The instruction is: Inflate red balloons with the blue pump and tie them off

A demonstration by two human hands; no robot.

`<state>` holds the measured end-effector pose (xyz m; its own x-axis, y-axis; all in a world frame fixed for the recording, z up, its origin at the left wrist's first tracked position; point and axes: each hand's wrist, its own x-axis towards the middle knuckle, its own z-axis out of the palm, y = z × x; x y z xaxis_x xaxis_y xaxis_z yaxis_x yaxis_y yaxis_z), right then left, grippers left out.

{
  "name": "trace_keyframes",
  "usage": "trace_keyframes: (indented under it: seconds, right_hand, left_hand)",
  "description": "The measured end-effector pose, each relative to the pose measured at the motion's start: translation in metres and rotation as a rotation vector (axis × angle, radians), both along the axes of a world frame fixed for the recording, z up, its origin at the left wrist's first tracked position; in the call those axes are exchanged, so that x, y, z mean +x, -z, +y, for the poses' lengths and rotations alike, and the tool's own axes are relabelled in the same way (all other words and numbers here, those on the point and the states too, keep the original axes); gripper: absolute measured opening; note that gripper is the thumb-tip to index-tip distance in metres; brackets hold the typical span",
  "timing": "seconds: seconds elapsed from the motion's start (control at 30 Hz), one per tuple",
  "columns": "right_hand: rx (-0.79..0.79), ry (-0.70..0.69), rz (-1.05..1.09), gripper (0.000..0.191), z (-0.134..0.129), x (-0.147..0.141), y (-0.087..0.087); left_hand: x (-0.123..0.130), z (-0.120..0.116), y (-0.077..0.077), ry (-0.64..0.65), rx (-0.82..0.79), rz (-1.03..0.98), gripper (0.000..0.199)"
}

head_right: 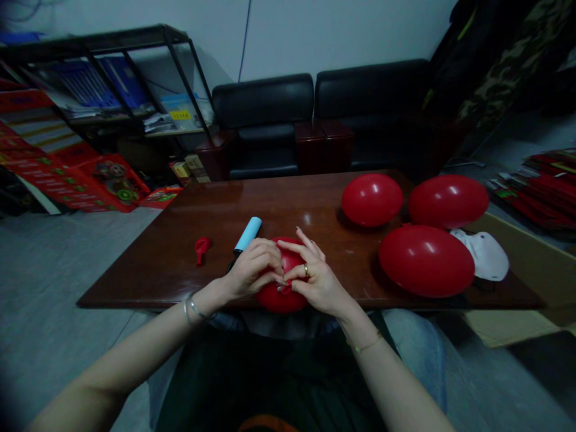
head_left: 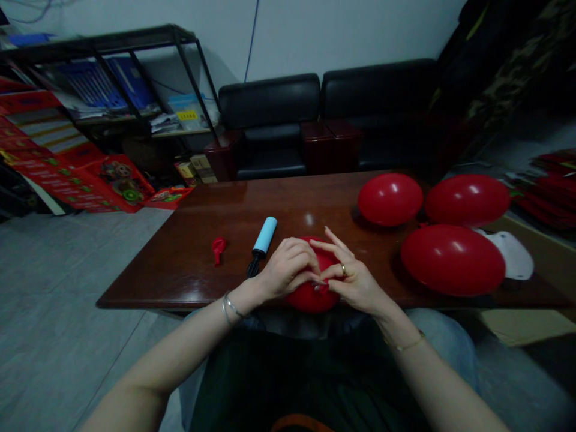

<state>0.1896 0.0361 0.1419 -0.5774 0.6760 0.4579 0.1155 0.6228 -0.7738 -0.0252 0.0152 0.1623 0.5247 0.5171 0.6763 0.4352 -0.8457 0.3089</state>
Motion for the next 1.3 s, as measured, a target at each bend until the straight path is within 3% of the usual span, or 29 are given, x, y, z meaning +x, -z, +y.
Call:
trace_keyframes:
  seconds: [0.13,0.27,0.47,0.6,0.7,0.8,0.9,1.0,1.07,1.13,1.2,1.3]
  right_hand:
    - [-0.017,0.001,0.041,0.012,0.001,0.003,-0.001]
    - [-0.038,0.008,0.093,0.010,0.000,0.004,0.002]
    - [-0.009,0.071,0.122,0.012,-0.005,0.003,0.010]
    - [0.057,0.103,0.105,0.014,-0.006,0.001,0.013]
    - [0.093,0.119,0.080,0.014,-0.005,0.000,0.014]
    - [0.066,0.154,0.095,0.013,-0.003,-0.001,0.016]
    - [0.044,0.152,0.154,0.010,-0.003,-0.002,0.020]
    - [0.044,0.195,0.269,0.010,-0.004,-0.005,0.024]
    - [0.053,0.265,0.324,0.014,-0.007,-0.008,0.026]
    - [0.093,0.336,0.346,0.018,-0.011,-0.012,0.026]
    - [0.163,0.416,0.358,0.023,-0.016,-0.015,0.025]
    - [0.309,0.546,0.348,0.034,-0.024,-0.017,0.023]
  left_hand:
    - [0.000,-0.008,-0.013,0.000,-0.153,0.057,0.031]
    - [-0.004,-0.013,-0.025,0.012,-0.318,0.090,0.026]
    - [-0.011,-0.015,-0.043,-0.049,-0.295,0.352,0.013]
    - [-0.006,-0.020,-0.055,-0.105,-0.252,0.487,0.014]
    - [-0.002,-0.026,-0.056,-0.001,-0.268,0.459,0.017]
    - [-0.001,-0.031,-0.047,0.155,-0.385,0.330,0.015]
    - [-0.001,-0.031,-0.027,0.160,-0.455,0.151,0.027]
    - [0.006,-0.028,-0.001,-0.021,-0.462,-0.195,0.034]
    - [0.015,-0.028,0.015,-0.250,-0.473,-0.494,0.035]
    - [0.027,-0.028,0.026,-0.372,-0.497,-0.658,0.038]
    - [0.037,-0.029,0.031,-0.434,-0.517,-0.739,0.045]
    - [0.046,-0.027,0.031,-0.429,-0.548,-0.768,0.063]
